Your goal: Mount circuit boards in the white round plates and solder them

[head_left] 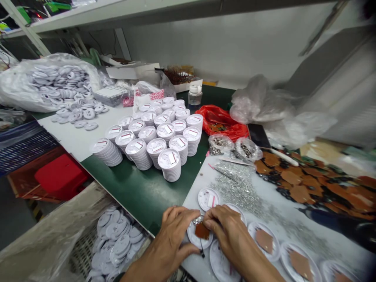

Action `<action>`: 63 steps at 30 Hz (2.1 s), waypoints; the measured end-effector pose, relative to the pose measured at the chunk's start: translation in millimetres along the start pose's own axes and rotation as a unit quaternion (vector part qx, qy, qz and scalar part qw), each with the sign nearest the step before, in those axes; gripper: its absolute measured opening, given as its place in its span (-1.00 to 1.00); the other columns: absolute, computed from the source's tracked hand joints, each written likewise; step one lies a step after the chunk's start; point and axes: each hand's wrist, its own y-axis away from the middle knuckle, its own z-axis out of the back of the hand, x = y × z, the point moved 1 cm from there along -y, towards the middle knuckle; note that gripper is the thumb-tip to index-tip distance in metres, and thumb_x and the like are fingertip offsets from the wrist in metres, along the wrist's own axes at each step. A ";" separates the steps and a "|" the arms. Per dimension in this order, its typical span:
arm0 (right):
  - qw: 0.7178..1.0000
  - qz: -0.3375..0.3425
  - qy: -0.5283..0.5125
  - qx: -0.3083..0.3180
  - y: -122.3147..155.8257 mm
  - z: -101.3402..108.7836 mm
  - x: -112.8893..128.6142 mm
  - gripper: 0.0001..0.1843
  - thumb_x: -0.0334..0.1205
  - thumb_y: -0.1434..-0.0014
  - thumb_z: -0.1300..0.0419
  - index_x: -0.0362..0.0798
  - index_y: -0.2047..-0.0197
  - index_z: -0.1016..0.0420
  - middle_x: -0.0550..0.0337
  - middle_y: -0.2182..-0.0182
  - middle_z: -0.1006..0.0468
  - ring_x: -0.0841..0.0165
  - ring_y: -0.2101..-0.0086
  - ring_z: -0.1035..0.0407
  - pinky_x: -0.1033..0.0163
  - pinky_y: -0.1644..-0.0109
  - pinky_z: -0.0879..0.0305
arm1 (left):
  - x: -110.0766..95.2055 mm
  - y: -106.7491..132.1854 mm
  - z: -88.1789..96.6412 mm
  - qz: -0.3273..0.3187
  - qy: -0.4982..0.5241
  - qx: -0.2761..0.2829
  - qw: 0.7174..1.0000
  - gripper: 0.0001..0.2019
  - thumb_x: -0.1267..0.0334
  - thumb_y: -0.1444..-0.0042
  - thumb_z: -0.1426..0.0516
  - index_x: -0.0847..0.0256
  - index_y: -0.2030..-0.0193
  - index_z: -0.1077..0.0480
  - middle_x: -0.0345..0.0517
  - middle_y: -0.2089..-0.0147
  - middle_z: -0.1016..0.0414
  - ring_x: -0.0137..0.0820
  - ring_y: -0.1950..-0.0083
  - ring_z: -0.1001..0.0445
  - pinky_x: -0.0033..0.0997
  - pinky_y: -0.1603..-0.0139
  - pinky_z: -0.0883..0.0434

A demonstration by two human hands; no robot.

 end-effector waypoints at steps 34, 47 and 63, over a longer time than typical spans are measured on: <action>0.949 0.207 0.239 0.002 -54.8 43.1 -25.6 -0.73 -0.55 -0.27 -0.20 -0.05 0.41 -0.49 0.12 0.34 -0.52 0.24 0.29 -0.31 0.15 0.22 -0.15 | -4.5 -21.9 27.4 -0.077 -0.074 -0.013 0.994 -0.57 0.23 -0.43 -0.08 0.05 -0.38 -0.14 -0.04 -0.42 -0.31 -0.25 -0.43 -0.22 -0.10 -0.42 -0.14; 0.983 0.045 0.171 -0.053 -33.1 41.1 -36.2 -0.85 -0.42 -0.30 -0.21 -0.08 0.29 -0.56 0.07 0.34 -0.59 0.14 0.25 -0.44 0.07 0.13 -0.36 | -3.0 -86.2 21.6 -0.100 -0.050 0.029 0.993 -0.39 0.31 -0.22 -0.34 0.07 -0.35 -0.22 -0.13 -0.31 -0.44 -0.21 -0.25 -0.36 -0.10 -0.33 -0.16; 0.974 -0.088 0.203 -0.038 -44.5 21.3 -9.3 -0.92 -0.32 -0.22 -0.34 -0.13 0.32 -0.61 -0.03 0.33 -0.65 0.01 0.21 -0.52 0.01 0.09 -0.36 | -0.9 -78.4 12.6 -0.020 -0.024 0.015 0.999 -0.24 0.36 -0.16 -0.36 0.16 -0.42 -0.13 -0.03 -0.30 -0.42 -0.12 -0.27 -0.31 -0.02 -0.31 -0.23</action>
